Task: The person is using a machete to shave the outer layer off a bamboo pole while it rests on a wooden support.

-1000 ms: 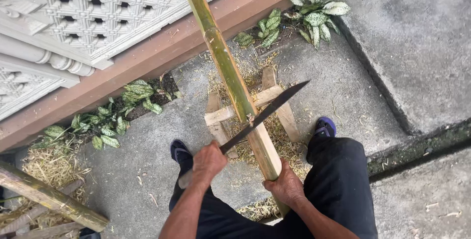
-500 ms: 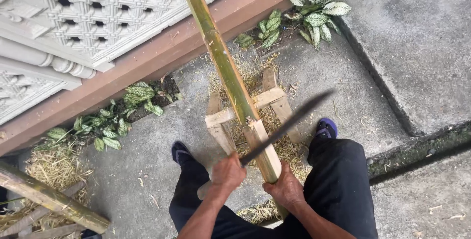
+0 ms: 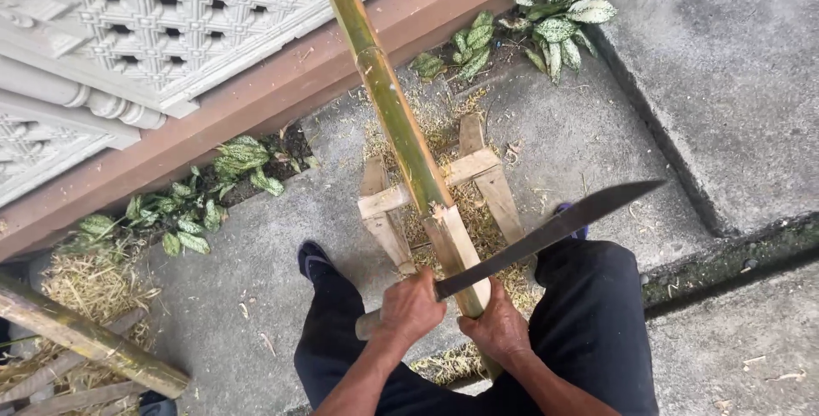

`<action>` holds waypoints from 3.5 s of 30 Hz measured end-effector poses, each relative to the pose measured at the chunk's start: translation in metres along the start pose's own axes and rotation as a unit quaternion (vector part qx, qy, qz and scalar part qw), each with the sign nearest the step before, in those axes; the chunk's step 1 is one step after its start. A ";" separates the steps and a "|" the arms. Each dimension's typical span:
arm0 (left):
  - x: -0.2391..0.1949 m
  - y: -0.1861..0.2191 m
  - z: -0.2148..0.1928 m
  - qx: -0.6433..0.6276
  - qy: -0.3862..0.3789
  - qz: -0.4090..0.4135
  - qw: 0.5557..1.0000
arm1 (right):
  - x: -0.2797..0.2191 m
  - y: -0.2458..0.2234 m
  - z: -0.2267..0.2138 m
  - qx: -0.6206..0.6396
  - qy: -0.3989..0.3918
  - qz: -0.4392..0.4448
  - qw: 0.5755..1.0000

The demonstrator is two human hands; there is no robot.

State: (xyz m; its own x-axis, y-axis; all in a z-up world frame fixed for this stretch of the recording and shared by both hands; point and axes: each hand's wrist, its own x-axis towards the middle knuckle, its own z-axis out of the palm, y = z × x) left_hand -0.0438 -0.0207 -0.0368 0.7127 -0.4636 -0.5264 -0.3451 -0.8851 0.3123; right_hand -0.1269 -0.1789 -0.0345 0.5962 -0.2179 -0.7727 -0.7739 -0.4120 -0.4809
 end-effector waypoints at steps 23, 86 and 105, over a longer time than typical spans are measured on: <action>-0.007 0.008 -0.012 -0.060 -0.006 -0.056 0.997 | 0.008 0.011 0.008 -0.030 0.022 -0.029 0.999; -0.010 -0.054 0.005 -0.042 0.013 -0.083 0.996 | -0.001 -0.002 -0.001 -0.012 -0.002 0.008 1.000; 0.021 -0.073 -0.003 -0.011 0.082 -0.147 0.986 | -0.004 -0.008 -0.006 0.022 0.014 -0.002 1.000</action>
State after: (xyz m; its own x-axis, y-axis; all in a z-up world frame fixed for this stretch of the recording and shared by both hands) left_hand -0.0014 0.0347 -0.0682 0.8695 -0.1738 -0.4623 -0.0982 -0.9782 0.1830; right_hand -0.1220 -0.1803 -0.0253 0.6045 -0.2409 -0.7593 -0.7797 -0.3739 -0.5022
